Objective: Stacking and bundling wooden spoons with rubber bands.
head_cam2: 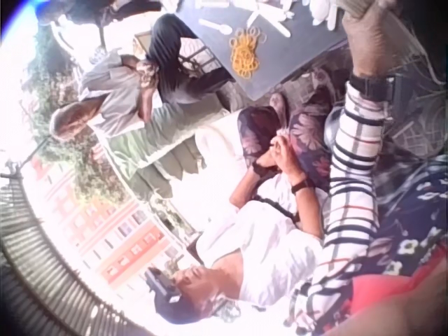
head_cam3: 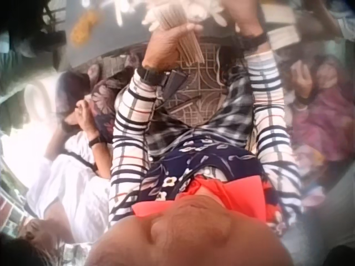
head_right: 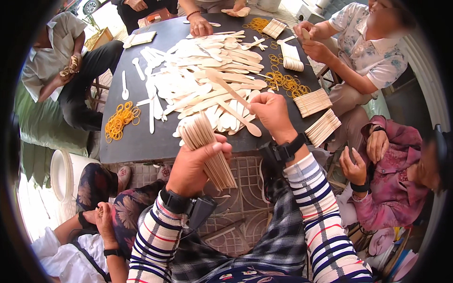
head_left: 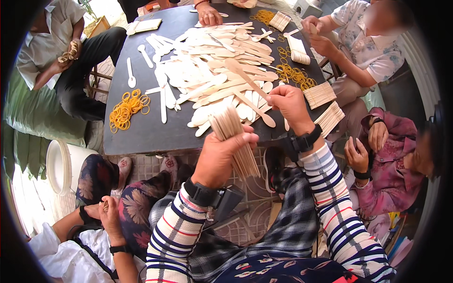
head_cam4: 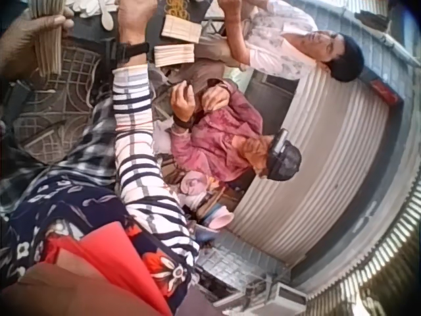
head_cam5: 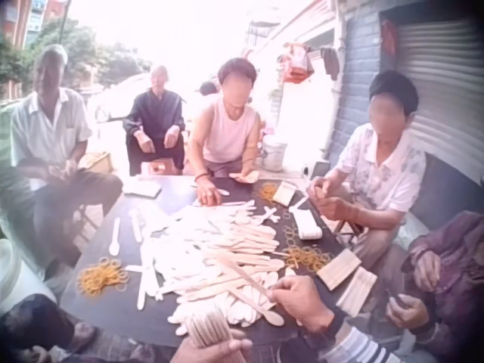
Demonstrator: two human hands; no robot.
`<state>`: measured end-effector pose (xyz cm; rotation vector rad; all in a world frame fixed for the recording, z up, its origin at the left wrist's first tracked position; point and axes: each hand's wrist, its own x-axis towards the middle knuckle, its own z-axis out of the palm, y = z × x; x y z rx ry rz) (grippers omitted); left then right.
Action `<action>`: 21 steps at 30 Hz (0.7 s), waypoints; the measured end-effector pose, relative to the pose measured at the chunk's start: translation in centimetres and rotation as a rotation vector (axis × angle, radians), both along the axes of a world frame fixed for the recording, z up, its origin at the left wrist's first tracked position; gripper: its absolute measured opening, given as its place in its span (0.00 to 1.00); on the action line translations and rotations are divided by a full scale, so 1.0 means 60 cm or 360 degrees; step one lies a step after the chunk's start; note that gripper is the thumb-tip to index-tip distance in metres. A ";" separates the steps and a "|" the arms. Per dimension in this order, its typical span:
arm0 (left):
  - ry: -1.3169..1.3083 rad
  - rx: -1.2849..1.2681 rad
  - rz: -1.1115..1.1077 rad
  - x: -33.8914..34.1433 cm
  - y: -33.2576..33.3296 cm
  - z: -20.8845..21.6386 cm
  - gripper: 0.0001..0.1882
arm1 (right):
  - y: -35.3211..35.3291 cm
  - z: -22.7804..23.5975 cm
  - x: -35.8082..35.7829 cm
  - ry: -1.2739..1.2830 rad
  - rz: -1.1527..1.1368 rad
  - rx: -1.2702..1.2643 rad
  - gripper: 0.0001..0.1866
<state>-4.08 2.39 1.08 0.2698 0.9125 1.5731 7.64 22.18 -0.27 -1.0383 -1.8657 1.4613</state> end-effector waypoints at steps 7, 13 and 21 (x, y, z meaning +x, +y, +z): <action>-0.0196 0.0001 0.0324 -0.034 0.004 -0.013 0.17 | -0.094 0.029 0.052 0.0465 0.0181 -0.0977 0.05; -0.0229 0.0008 0.0402 -0.047 0.010 -0.022 0.17 | -0.124 0.027 0.054 0.0511 0.0343 -0.1171 0.04; -0.0107 0.0161 0.0441 -0.049 0.015 -0.022 0.24 | -0.140 0.018 0.050 0.0406 0.0482 -0.1330 0.05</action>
